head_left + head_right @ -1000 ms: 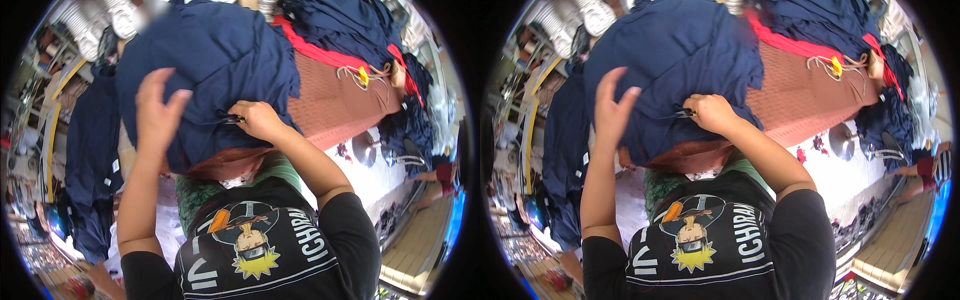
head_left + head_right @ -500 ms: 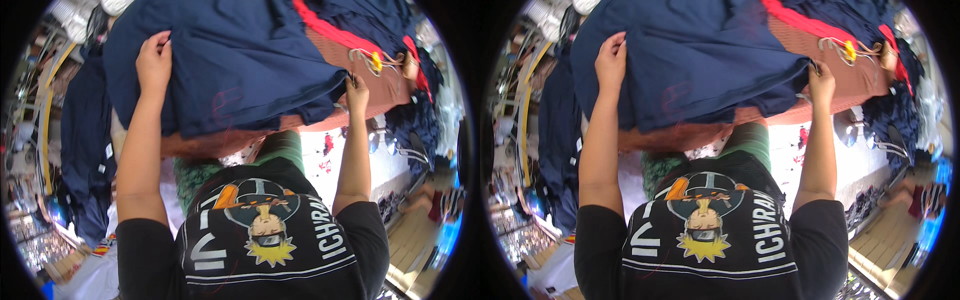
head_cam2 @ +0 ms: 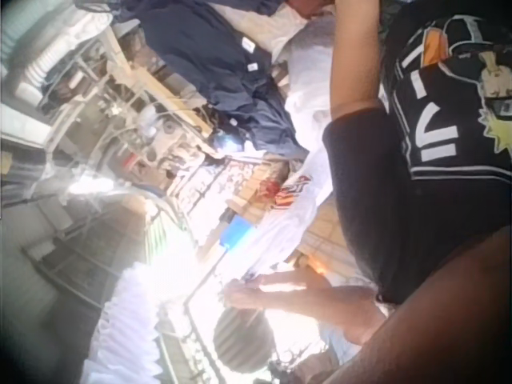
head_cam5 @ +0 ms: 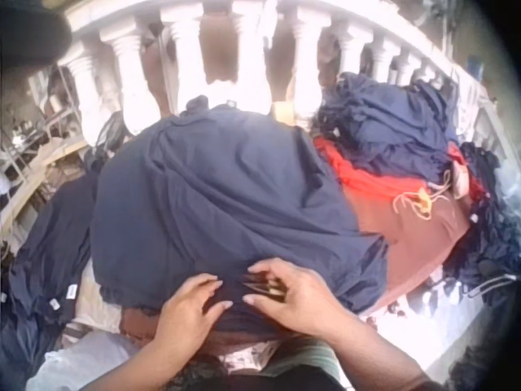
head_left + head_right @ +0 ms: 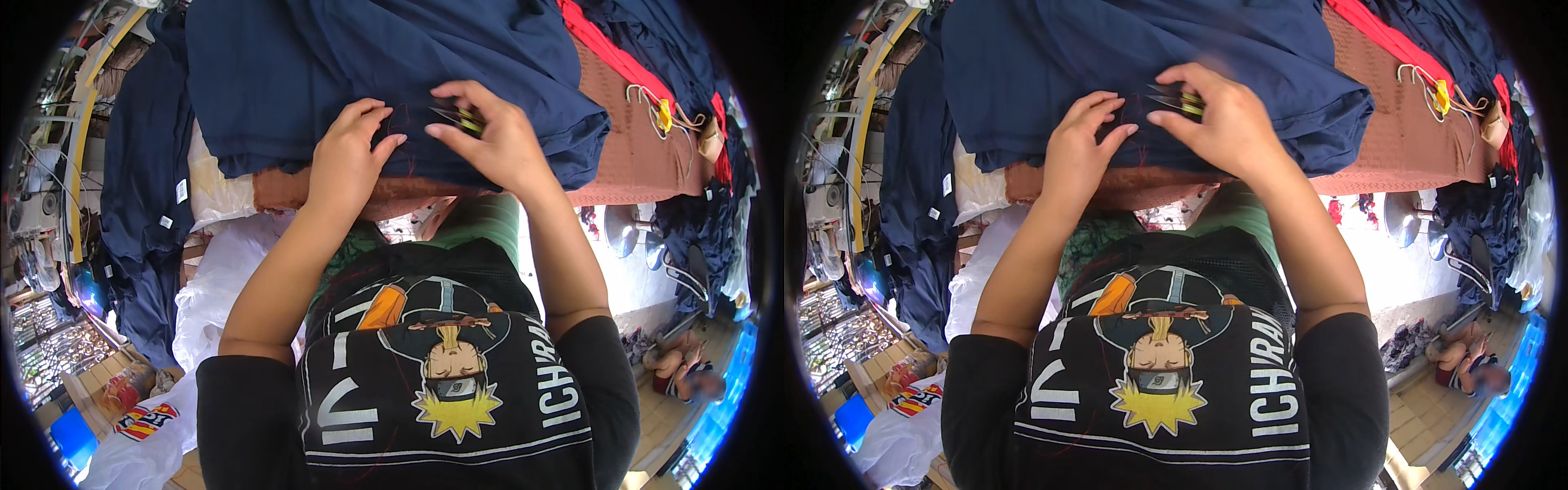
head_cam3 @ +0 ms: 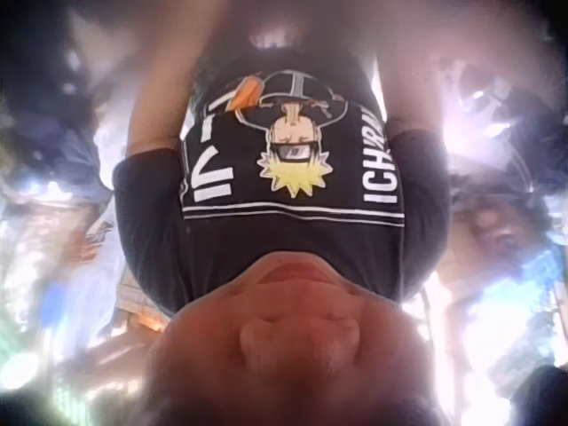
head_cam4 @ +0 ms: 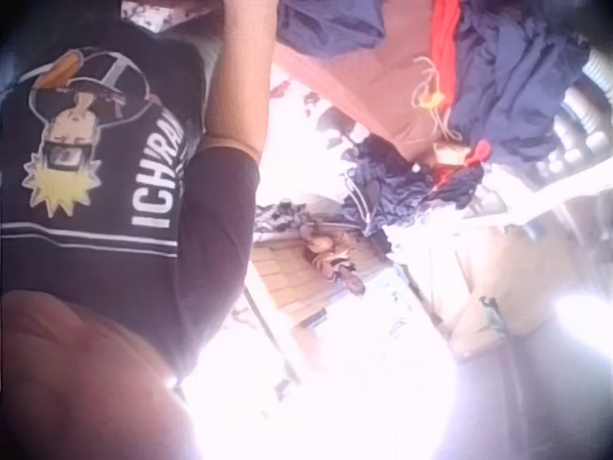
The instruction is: The person trims excess threads from several dark blue shirts using snips, handling each garment one at a time on a workspace.
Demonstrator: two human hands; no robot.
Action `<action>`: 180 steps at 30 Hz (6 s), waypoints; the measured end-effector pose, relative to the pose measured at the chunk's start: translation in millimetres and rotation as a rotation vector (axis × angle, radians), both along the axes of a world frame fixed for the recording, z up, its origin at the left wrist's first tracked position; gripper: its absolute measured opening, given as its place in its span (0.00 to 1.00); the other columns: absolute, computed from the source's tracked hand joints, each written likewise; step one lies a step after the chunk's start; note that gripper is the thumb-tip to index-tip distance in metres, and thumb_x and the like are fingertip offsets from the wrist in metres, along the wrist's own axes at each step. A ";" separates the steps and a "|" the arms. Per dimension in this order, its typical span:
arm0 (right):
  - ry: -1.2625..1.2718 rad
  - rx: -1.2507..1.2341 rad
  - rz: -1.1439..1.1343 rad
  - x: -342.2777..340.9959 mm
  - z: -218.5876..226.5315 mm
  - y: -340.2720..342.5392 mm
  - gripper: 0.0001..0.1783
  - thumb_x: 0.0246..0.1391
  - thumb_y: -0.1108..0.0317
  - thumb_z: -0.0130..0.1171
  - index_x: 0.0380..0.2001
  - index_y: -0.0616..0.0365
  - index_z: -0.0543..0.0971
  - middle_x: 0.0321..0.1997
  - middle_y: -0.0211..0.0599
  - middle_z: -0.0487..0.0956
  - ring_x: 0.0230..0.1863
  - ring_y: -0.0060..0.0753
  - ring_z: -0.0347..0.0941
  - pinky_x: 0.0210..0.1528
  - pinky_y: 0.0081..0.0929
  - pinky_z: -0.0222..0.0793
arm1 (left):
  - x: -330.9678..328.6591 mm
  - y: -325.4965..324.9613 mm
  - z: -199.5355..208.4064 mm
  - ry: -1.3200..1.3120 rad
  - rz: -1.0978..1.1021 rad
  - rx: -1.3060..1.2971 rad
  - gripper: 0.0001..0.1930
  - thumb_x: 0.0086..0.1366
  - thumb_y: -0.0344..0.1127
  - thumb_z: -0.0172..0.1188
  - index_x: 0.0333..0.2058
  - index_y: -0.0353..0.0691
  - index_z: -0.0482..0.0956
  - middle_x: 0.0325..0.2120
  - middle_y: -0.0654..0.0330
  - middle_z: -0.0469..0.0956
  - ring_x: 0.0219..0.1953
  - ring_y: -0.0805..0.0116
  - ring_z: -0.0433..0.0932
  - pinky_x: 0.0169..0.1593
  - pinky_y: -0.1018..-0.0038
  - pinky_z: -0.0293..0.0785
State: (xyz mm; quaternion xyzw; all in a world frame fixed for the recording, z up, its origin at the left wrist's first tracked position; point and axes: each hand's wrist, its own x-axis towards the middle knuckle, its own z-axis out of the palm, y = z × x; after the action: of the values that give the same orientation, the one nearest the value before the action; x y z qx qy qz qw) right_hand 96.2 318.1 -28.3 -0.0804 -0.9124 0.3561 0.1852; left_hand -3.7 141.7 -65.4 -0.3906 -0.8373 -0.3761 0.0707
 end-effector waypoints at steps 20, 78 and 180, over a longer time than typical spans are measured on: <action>0.146 -0.075 0.184 -9.2 -36.6 -0.4 0.11 0.51 0.73 0.63 0.39 0.57 0.77 0.41 0.39 0.76 0.41 0.45 0.76 0.41 0.34 0.72 | -18.6 -8.6 4.9 -0.896 -0.140 0.222 0.11 0.64 0.33 0.62 0.41 0.31 0.82 0.41 0.58 0.82 0.43 0.78 0.77 0.52 0.80 0.71; -0.047 -0.115 -0.094 8.5 36.8 118.7 0.16 0.53 0.58 0.67 0.31 0.61 0.77 0.25 0.21 0.72 0.29 0.14 0.66 0.34 0.18 0.63 | -39.1 -52.8 54.7 -0.301 0.069 0.080 0.09 0.64 0.34 0.60 0.41 0.38 0.78 0.32 0.59 0.80 0.33 0.76 0.78 0.39 0.79 0.72; 0.282 -0.071 0.001 9.3 30.5 17.2 0.13 0.53 0.69 0.65 0.42 0.59 0.79 0.33 0.32 0.78 0.32 0.22 0.73 0.37 0.19 0.69 | 20.4 -149.4 97.1 -0.494 -0.058 -0.617 0.06 0.56 0.31 0.65 0.29 0.32 0.82 0.21 0.56 0.80 0.24 0.70 0.79 0.32 0.75 0.73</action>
State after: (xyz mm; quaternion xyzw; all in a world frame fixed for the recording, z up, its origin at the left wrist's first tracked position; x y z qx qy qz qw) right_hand 105.5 335.3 2.2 -0.0355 -0.8642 0.3960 0.3083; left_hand 16.7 -7.8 31.7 -0.3150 -0.8913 -0.1914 -0.2641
